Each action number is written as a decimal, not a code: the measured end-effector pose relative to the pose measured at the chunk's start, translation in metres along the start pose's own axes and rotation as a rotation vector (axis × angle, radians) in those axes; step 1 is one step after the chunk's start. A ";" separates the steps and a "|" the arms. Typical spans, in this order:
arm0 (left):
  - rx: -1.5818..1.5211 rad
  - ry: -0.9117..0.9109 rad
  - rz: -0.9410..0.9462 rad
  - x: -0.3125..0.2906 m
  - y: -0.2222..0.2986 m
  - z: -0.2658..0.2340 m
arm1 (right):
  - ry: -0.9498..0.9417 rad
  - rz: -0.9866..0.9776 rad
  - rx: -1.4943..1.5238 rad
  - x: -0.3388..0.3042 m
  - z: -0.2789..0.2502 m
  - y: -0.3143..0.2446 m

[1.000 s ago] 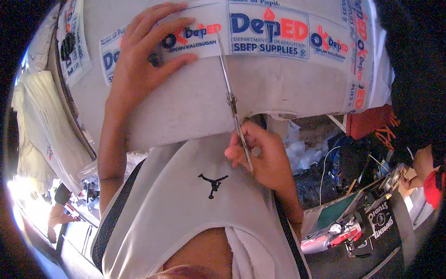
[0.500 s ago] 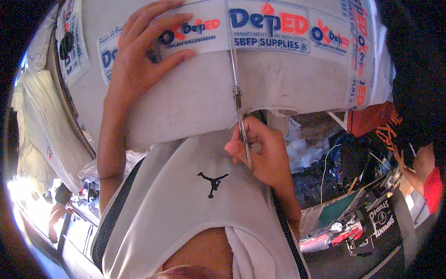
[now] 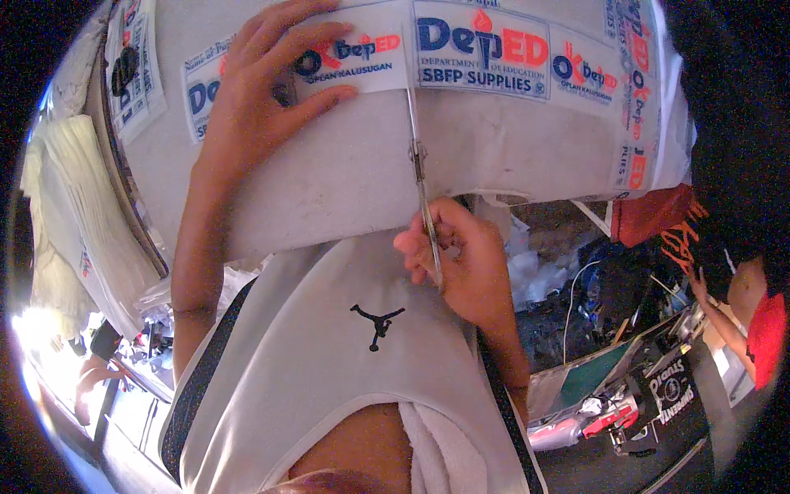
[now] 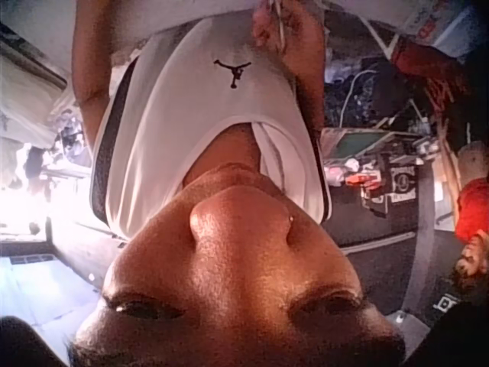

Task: The person cuts a strip of printed stickers with scissors and places them in a stack.

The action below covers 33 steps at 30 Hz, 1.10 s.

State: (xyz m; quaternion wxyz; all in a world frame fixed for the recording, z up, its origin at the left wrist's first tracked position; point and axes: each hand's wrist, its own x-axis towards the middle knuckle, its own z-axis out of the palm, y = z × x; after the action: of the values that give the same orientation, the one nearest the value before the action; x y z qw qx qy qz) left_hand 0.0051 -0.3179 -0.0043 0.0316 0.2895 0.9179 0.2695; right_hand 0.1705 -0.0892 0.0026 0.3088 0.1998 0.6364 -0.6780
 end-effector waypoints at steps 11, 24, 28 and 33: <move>0.022 0.337 0.072 -0.014 0.007 0.018 | 0.037 0.050 0.032 -0.003 0.006 -0.004; -1.746 0.253 -0.902 -0.020 0.104 0.063 | 0.022 -0.042 0.145 -0.012 0.002 -0.010; -1.829 0.289 -0.891 -0.007 0.100 0.068 | -0.005 -0.040 0.148 -0.012 -0.005 -0.010; -1.764 0.328 -0.930 -0.003 0.104 0.068 | -0.025 -0.056 0.111 -0.012 -0.011 -0.010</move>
State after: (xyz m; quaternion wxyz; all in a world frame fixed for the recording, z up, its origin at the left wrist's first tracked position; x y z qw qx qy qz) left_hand 0.0757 -0.2154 -0.0095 0.2097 -0.2642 0.4058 0.8495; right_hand 0.1711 -0.0766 0.0162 0.2860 0.1906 0.5993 -0.7230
